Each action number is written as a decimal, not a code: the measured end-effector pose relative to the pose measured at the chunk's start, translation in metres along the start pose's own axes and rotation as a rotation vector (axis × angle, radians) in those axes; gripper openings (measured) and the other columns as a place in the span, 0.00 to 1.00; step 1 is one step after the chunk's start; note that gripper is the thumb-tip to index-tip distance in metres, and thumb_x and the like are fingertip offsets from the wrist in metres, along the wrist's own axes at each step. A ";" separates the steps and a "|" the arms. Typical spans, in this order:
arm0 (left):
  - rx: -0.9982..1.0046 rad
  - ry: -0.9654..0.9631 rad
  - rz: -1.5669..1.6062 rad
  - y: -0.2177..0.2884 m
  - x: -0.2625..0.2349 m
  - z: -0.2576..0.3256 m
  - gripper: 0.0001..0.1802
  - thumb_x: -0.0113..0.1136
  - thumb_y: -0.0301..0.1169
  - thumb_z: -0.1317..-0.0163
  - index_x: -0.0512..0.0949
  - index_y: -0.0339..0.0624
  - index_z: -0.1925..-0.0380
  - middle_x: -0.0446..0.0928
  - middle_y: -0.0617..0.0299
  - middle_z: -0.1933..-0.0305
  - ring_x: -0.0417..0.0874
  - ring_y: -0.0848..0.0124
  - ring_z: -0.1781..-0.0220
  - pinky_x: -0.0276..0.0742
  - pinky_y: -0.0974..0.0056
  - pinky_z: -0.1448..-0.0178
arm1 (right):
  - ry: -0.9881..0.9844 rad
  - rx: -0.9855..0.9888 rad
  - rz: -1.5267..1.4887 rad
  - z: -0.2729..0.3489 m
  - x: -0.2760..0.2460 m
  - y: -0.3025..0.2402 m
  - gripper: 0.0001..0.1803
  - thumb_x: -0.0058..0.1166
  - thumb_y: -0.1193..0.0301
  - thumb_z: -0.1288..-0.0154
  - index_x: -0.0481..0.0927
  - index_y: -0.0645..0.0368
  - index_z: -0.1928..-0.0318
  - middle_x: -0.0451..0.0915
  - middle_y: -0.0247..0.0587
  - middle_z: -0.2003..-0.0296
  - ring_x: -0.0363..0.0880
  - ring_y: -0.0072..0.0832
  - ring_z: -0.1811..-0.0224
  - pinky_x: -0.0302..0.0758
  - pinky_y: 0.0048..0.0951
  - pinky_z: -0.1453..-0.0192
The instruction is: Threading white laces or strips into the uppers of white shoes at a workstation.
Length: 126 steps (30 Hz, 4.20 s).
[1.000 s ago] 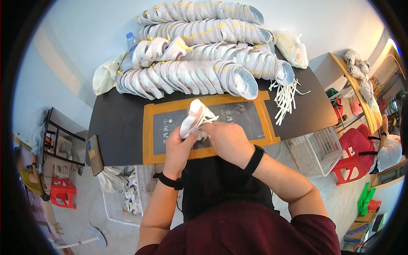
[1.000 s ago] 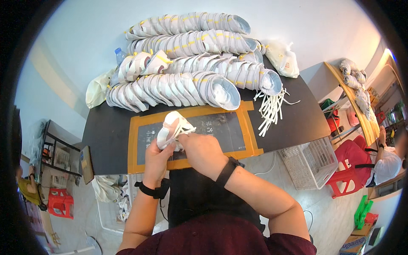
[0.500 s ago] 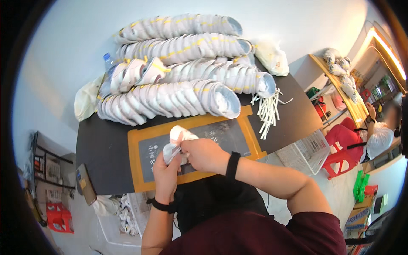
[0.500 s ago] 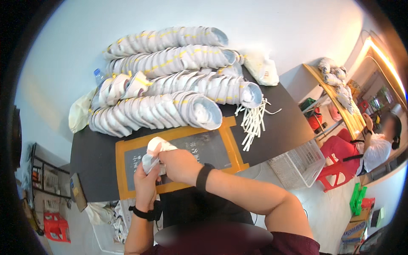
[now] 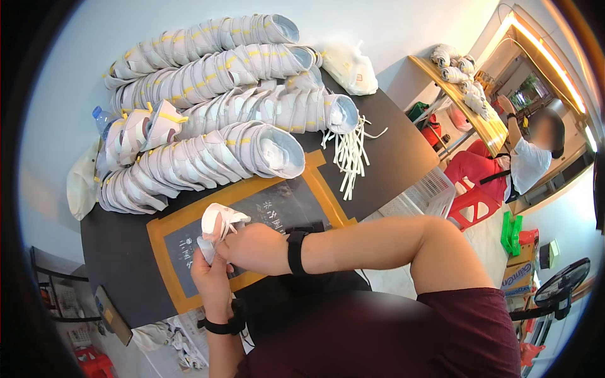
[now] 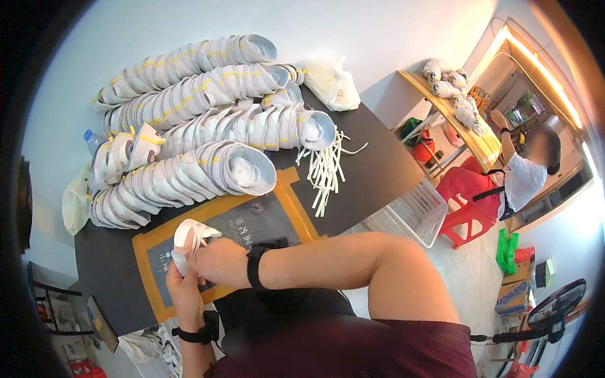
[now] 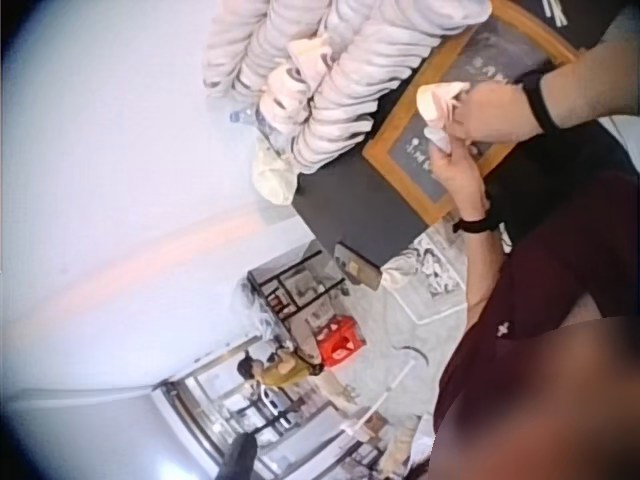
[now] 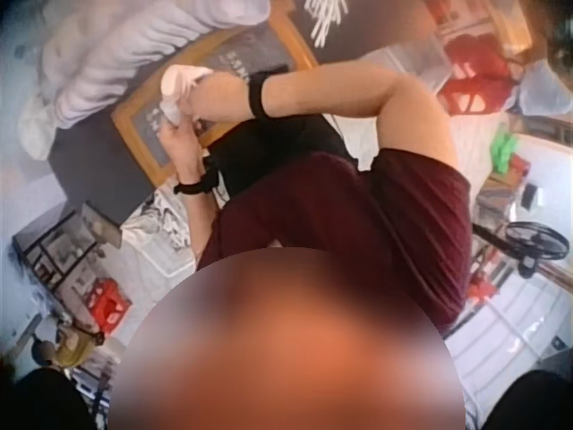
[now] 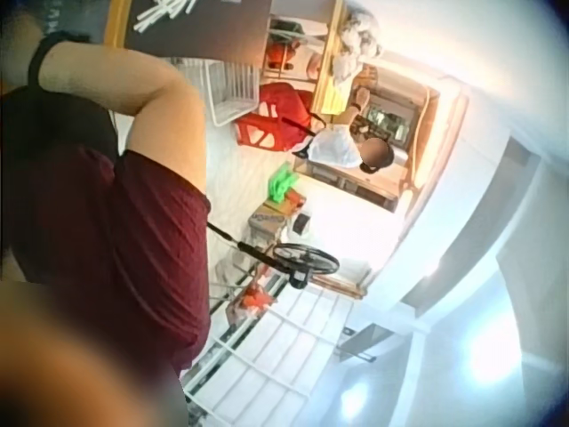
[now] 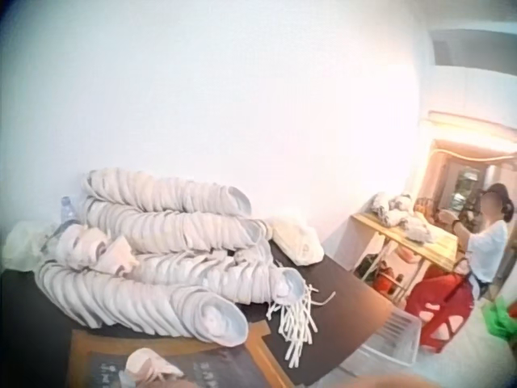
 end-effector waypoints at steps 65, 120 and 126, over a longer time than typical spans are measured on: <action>-0.080 -0.017 0.062 0.007 -0.006 0.001 0.13 0.62 0.23 0.40 0.78 0.39 0.54 0.78 0.69 0.66 0.72 0.83 0.71 0.67 0.74 0.69 | 0.225 0.148 -0.329 0.030 0.007 0.012 0.05 0.49 0.73 0.35 0.73 0.60 0.60 0.79 0.54 0.67 0.79 0.55 0.63 0.75 0.48 0.59; -0.085 0.001 -0.274 0.013 -0.003 -0.004 0.10 0.56 0.26 0.34 0.79 0.36 0.55 0.76 0.69 0.73 0.71 0.82 0.78 0.67 0.73 0.75 | -0.021 0.142 -0.085 -0.011 0.008 -0.001 0.08 0.51 0.74 0.40 0.75 0.63 0.61 0.82 0.48 0.69 0.84 0.43 0.64 0.80 0.42 0.65; -0.028 -0.034 -0.301 0.019 -0.008 -0.004 0.10 0.57 0.26 0.34 0.78 0.35 0.55 0.79 0.66 0.70 0.72 0.82 0.78 0.69 0.73 0.74 | 0.119 -0.001 0.051 0.002 0.012 -0.004 0.07 0.50 0.73 0.40 0.74 0.61 0.62 0.81 0.48 0.66 0.83 0.43 0.62 0.80 0.42 0.60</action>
Point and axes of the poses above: each hand's wrist, its own z-axis away from the middle knuckle, its own x-axis out of the palm, y = z × x, the point moved 6 cm from there along -z, towards the middle knuckle
